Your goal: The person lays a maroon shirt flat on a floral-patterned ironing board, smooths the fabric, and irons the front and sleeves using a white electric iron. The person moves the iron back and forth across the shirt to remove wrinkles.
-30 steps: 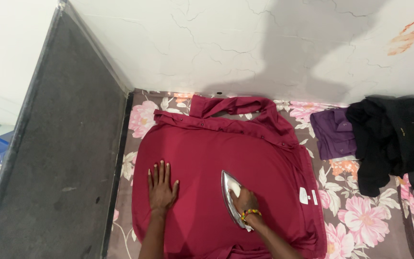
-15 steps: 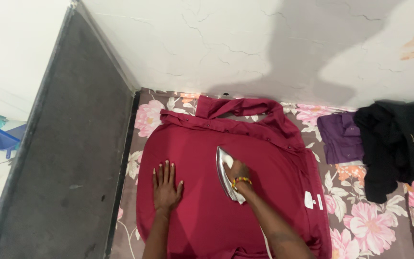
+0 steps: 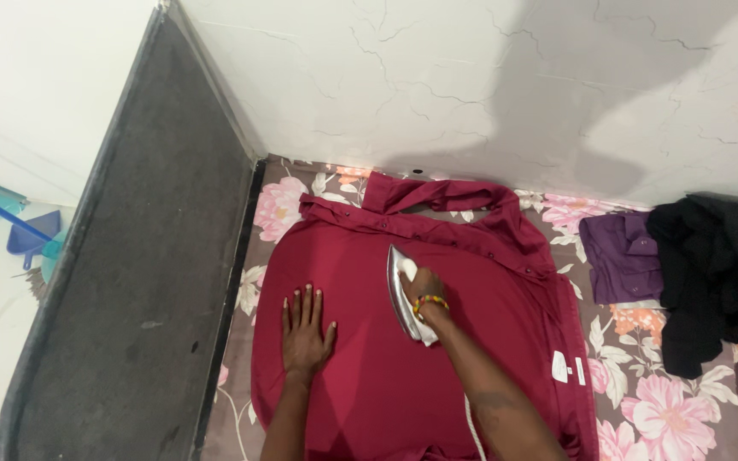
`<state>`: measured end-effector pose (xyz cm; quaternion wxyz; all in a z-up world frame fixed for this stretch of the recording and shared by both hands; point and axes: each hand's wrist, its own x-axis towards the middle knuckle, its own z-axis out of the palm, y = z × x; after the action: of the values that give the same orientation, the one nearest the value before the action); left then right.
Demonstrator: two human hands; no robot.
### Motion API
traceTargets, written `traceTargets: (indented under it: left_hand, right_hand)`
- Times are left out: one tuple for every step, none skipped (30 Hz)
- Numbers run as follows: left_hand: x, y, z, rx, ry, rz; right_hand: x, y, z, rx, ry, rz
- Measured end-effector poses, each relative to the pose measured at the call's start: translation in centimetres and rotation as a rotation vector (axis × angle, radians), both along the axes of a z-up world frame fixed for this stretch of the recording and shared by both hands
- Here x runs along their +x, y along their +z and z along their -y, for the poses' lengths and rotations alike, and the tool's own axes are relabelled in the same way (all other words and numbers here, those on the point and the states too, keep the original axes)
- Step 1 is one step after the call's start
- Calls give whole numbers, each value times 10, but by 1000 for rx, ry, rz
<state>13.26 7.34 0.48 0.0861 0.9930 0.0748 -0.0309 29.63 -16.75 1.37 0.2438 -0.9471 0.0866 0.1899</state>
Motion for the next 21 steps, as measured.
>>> traceTargets:
  left_hand:
    - [1,-1,0,7,-4,-4]
    - [2,-1,0,15,-7,-9]
    - [2,-2,1,10,-8,9]
    - [1,-3,1,5,-9,26]
    - [0,-4,1,2,-9,42]
    - [0,-4,0,2,-7,45]
    - [0,-5,0,1,-7,49]
    - [1,-5,0,0,-7,54]
    - [1,-5,0,7,-7,46]
    - [2,-5,0,14,-8,38]
    - [2,-5,0,21,-7,29]
    - [2,-3,1,30,-5,-2]
    - [2,-2,1,39,-2,-31]
    - [3,0,1,48,0,-60]
    - [4,2,2,69,-4,-97]
    - [5,3,2,90,-7,-133]
    - [5,5,3,110,-11,-172]
    - [5,6,2,104,-10,-168]
    - [6,7,2,98,-8,-163]
    - [6,8,3,91,-7,-158]
    - [6,9,2,84,-3,-158]
  right_hand:
    - [-8,2,4,-10,8,-3]
    - [-18,3,7,-14,17,-13]
    - [-30,5,10,-18,26,-24]
    - [-42,7,14,-22,36,-35]
    - [-54,9,17,-9,24,-54]
    - [-66,12,20,5,12,-74]
    - [-78,15,23,19,-1,-92]
    - [-90,18,25,5,7,-99]
    - [-102,20,28,-10,14,-107]
    - [-113,23,29,-25,21,-115]
    - [-123,25,30,-22,25,-76]
    - [-131,27,30,-18,30,-38]
    - [-135,30,30,-15,35,2]
    - [-135,31,29,-9,17,-43]
    - [-136,33,28,-3,2,-88]
    - [-135,34,26,3,-13,-134]
    - [-132,35,23,8,-9,-108]
    - [-128,35,20,14,-5,-82]
    - [-124,35,17,18,-1,-55]
    - [-118,34,14,18,6,-64]
    - [-111,33,9,19,14,-74]
